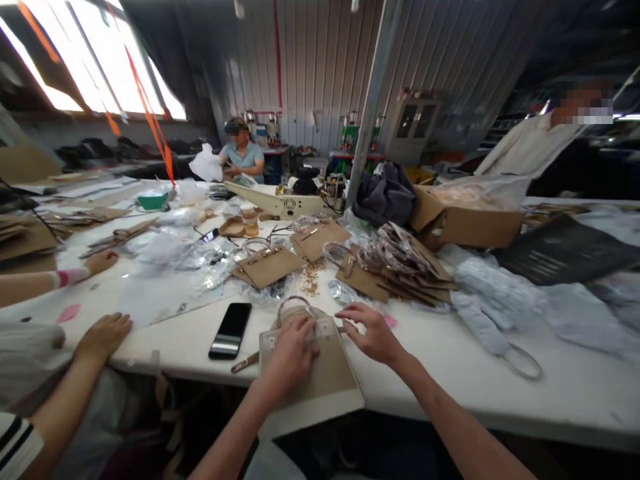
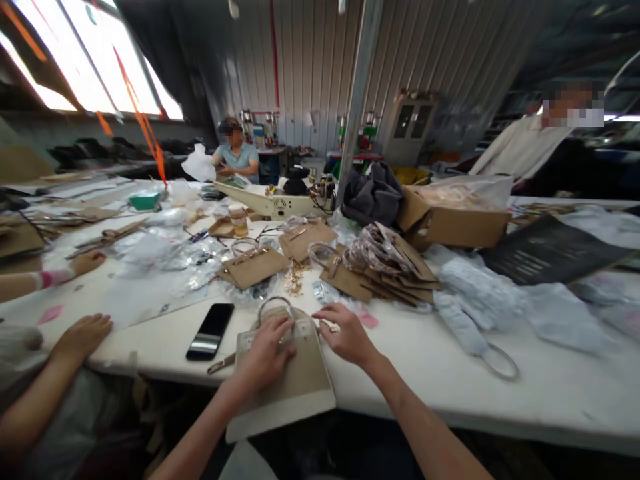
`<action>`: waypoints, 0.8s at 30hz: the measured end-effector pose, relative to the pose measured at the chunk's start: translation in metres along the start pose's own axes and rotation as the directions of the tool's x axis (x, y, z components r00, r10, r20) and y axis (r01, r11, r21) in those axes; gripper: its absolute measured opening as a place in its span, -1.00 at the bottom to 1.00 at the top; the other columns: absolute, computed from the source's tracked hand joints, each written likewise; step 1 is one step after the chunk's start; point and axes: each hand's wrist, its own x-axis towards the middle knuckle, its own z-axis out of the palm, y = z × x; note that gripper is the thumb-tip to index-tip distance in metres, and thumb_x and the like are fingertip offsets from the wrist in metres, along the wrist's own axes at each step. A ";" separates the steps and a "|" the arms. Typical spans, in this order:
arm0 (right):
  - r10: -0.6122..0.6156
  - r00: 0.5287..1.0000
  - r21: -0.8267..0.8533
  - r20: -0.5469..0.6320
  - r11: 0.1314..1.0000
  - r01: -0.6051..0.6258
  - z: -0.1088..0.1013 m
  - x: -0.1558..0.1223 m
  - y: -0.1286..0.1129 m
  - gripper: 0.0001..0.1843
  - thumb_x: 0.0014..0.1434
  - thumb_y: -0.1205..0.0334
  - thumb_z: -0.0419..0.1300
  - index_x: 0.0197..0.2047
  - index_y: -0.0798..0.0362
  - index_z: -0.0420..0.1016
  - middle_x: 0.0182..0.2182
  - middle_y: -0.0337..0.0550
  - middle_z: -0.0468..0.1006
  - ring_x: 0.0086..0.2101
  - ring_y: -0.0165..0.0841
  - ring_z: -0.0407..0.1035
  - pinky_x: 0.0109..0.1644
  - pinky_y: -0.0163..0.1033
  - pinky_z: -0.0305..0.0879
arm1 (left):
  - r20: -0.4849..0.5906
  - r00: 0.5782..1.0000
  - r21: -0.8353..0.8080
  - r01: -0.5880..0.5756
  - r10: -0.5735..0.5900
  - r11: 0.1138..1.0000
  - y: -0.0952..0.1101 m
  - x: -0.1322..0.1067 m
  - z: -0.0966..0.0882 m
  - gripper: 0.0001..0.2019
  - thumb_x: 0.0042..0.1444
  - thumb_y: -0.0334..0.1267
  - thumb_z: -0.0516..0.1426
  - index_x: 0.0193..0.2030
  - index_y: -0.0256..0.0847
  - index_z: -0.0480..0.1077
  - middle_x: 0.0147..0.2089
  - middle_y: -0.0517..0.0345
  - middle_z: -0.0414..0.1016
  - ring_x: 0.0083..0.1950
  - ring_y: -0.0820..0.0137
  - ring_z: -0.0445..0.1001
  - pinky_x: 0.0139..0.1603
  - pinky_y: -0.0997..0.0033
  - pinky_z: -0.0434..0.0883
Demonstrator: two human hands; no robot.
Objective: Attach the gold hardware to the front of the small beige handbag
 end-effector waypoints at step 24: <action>-0.174 0.948 -0.013 0.266 0.983 0.184 0.020 0.014 0.024 -0.74 0.37 0.45 0.32 0.07 0.00 0.57 -0.02 0.01 0.53 0.01 -0.08 0.44 0.11 0.03 0.49 | -0.039 0.999 0.106 0.034 -0.030 0.994 -0.001 0.021 0.018 -0.28 0.03 -0.01 0.52 0.35 0.13 0.53 0.37 0.01 0.44 0.39 -0.03 0.36 0.43 -0.11 0.32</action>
